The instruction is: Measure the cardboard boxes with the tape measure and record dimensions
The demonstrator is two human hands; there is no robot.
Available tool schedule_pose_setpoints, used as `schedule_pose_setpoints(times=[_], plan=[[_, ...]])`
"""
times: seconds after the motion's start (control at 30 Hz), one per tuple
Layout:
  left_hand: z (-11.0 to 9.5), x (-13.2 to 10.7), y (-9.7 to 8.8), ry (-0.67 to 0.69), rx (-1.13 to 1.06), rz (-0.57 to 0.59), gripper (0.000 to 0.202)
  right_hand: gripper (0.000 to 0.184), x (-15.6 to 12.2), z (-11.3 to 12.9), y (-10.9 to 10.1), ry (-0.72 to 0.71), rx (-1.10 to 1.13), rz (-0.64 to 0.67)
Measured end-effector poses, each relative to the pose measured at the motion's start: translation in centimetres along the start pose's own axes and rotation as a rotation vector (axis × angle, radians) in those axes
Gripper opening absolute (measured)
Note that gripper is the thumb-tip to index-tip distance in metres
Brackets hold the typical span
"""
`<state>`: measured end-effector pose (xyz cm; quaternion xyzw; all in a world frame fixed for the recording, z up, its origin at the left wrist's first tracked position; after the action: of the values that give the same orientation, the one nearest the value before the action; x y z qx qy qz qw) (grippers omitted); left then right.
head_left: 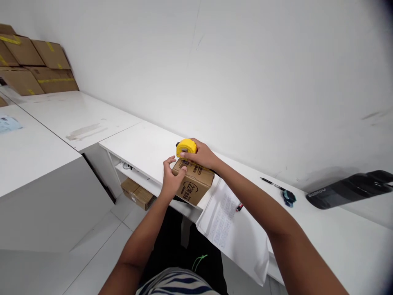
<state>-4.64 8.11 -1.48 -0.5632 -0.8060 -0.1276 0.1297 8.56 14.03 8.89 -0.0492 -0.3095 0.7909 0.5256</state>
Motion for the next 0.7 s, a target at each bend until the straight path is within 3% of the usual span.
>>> schedule_pose_setpoints(times=[0.1, 0.2, 0.37, 0.7], plan=[[0.3, 0.1, 1.0, -0.047, -0.126, 0.145, 0.064, 0.043, 0.1, -0.3, 0.2, 0.029, -0.04, 0.04], [0.1, -0.2, 1.4, -0.092, -0.148, 0.204, 0.069, 0.039, -0.1, -0.3, 0.1, 0.078, -0.096, 0.038], [0.0, -0.3, 1.2, -0.146, -0.099, 0.17, 0.055, 0.04, -1.4, 0.3, -0.4, 0.103, -0.219, -0.03], [-0.3, -0.3, 1.1, -0.141, -0.097, 0.155, 0.055, 0.041, -1.3, -0.5, -0.8, 0.138, -0.092, 0.023]])
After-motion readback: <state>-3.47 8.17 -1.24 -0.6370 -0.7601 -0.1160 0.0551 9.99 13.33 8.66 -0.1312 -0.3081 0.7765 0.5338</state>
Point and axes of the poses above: each hand's wrist, its own x-axis towards the middle knuckle, its own y-axis out of the palm, z = x × y, the point moved 4 cm from there along x, towards the middle knuckle
